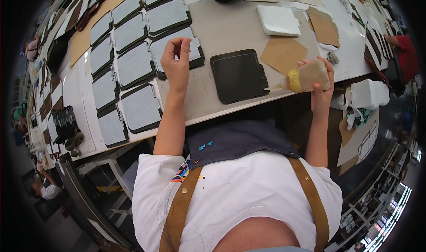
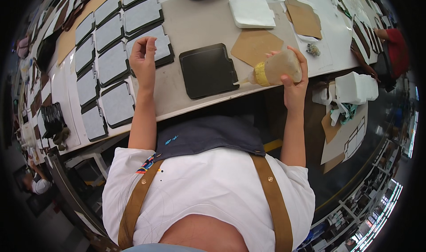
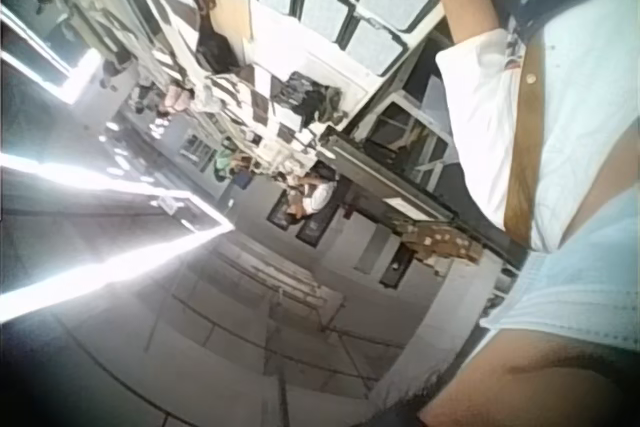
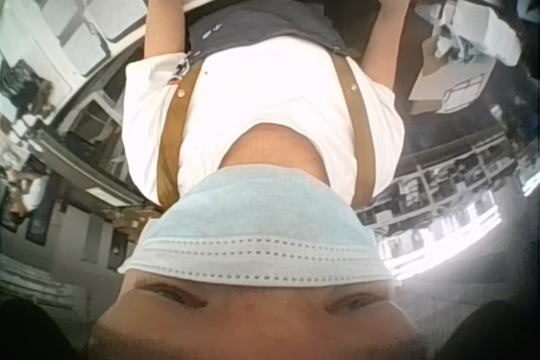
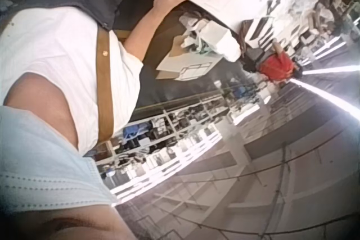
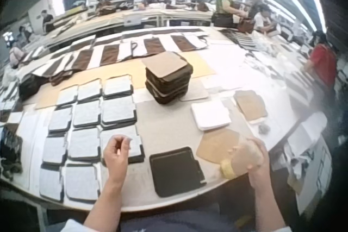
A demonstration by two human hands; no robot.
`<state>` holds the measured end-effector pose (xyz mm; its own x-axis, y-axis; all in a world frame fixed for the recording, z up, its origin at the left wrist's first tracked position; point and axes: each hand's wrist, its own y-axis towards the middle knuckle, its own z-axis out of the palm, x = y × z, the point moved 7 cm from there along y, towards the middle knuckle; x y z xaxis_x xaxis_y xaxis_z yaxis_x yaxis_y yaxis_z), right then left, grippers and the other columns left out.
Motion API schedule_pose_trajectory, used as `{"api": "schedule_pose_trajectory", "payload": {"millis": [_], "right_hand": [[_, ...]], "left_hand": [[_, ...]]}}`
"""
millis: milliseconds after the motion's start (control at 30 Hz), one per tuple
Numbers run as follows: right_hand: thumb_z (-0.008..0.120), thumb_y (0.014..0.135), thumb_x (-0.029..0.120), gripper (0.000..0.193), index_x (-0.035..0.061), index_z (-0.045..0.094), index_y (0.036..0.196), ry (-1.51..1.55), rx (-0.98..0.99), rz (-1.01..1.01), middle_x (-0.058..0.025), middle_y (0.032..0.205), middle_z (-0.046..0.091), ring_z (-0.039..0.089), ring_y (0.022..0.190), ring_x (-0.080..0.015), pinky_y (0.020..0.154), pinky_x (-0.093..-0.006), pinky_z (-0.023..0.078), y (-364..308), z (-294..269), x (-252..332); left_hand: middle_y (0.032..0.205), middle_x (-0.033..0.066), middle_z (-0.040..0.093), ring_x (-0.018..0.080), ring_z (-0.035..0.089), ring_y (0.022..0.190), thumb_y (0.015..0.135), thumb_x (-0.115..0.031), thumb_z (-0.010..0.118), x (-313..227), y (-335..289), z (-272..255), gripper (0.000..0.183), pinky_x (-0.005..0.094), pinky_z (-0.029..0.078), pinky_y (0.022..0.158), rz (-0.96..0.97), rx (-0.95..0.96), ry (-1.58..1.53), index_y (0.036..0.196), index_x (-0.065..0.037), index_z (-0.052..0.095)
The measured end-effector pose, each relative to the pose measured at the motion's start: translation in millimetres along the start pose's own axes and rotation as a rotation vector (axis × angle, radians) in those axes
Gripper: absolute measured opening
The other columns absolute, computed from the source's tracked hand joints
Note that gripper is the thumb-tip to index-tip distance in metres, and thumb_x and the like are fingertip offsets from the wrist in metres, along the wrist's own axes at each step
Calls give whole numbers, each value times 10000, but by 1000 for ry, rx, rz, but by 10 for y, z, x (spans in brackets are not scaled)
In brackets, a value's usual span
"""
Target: The person applies glue from a squeeze bottle onto dark square pads, then places white square inserts on top and presses them down. They repeat this process for multiple units, stacking completed assemblies on the table.
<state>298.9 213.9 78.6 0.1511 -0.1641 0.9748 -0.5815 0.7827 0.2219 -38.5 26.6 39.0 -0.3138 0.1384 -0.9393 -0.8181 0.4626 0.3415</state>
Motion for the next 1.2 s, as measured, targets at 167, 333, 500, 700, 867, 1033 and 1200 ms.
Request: {"api": "schedule_pose_trajectory", "payload": {"millis": [167, 333, 500, 700, 867, 1033, 1200], "right_hand": [[742, 878, 457, 782, 13, 398, 1421, 176, -389, 120, -176, 1310, 572, 569, 1249, -325, 1030, -447, 487, -495, -285, -163], [814, 833, 367, 755, 28, 368, 1340, 108, -569, 37, -154, 1269, 548, 573, 1188, -271, 1048, -407, 458, -999, -164, -34], [825, 819, 348, 744, 49, 322, 1279, -70, -527, -164, -187, 1235, 530, 569, 1180, -325, 1055, -462, 453, -1120, 88, 84], [819, 831, 306, 748, 73, 289, 1305, -168, -419, -297, -208, 1237, 495, 572, 1156, -325, 1045, -508, 458, -1132, 218, 95], [824, 828, 299, 755, 90, 281, 1310, -168, -360, -316, -216, 1244, 484, 565, 1155, -317, 1050, -509, 462, -1150, 312, 106], [842, 811, 287, 768, 86, 279, 1293, -158, -296, -373, -220, 1243, 482, 572, 1143, -305, 1037, -497, 478, -1168, 458, 90], [860, 791, 289, 789, 85, 276, 1281, -122, -218, -402, -219, 1242, 489, 575, 1139, -298, 1015, -485, 495, -1166, 647, 41]], "left_hand": [[776, -32, 615, 39, 517, 675, 967, -206, 681, 19, 0, 0, 180, 195, 392, 614, -2, -2, -17, 929, -30, 681], [805, -28, 621, 38, 524, 704, 976, -202, 671, 35, 5, 6, 175, 191, 395, 631, -11, 18, -24, 943, -30, 676], [831, -27, 611, 37, 518, 734, 990, -183, 649, 52, 11, 21, 158, 181, 395, 651, -4, 43, -43, 971, -28, 676], [837, -24, 613, 39, 523, 742, 988, -184, 651, 71, 1, 39, 160, 180, 402, 658, -16, 59, -34, 977, -26, 677], [804, -23, 625, 39, 522, 687, 973, -207, 678, 58, 7, 36, 190, 196, 397, 627, 12, 32, -60, 921, -24, 665], [813, -24, 620, 38, 522, 702, 976, -202, 673, 61, 5, 33, 181, 189, 398, 633, 4, 46, -60, 940, -24, 669], [865, -13, 641, 43, 536, 744, 986, -191, 658, 73, 3, 17, 173, 186, 417, 663, -11, 57, -46, 973, -19, 671]]}}
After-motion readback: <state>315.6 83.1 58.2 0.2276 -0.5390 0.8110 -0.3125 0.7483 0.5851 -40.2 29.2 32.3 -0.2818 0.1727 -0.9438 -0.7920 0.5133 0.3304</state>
